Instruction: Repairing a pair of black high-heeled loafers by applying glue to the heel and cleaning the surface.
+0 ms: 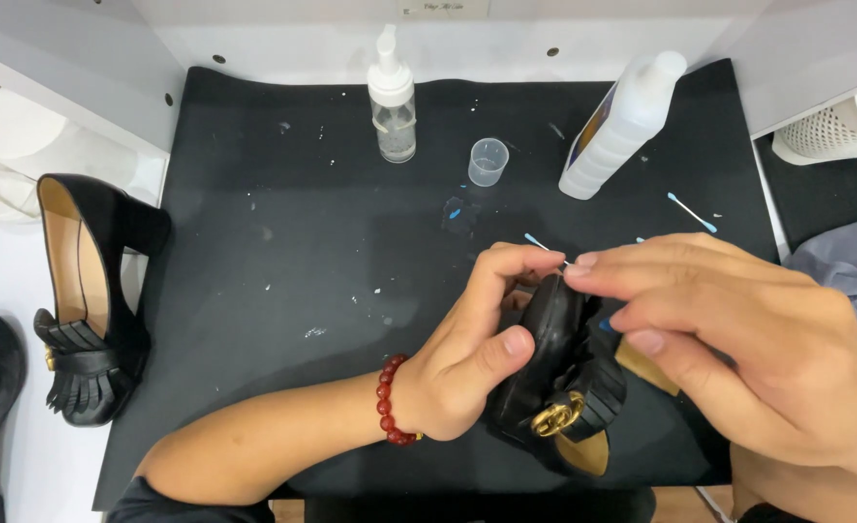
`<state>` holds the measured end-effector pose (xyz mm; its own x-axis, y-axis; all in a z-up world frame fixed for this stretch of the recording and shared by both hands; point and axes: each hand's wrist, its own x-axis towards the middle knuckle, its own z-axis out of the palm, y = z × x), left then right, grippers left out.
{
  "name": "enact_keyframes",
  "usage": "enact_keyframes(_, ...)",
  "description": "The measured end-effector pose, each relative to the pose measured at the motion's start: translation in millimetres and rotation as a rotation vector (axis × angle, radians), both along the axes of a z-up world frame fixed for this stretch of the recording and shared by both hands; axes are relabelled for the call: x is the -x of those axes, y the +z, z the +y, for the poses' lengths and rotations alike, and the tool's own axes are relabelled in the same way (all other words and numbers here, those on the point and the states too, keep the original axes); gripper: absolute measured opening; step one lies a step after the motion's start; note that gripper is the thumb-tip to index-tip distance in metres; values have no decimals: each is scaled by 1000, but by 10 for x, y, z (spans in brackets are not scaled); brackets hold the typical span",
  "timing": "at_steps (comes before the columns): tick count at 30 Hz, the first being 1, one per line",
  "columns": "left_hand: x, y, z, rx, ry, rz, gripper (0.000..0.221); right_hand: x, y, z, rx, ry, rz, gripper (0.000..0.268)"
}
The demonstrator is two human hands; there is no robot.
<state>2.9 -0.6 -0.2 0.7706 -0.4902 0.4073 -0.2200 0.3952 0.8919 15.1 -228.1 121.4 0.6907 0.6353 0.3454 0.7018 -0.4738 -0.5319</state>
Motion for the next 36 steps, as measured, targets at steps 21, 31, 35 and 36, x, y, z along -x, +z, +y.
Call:
enact_keyframes(21,-3,-139,-45,-100,158,-236,59,96,44,15,46,161,-118,18)
enact_keyframes(31,-59,-176,-73,-52,131,-120,59,96,28,40,143,201,-194,22)
enact_keyframes(35,-66,-189,-74,-54,142,-115,58,102,21,76,148,120,-200,20)
enact_keyframes(36,-66,-194,-75,-61,150,-118,58,104,10,72,162,126,-214,20)
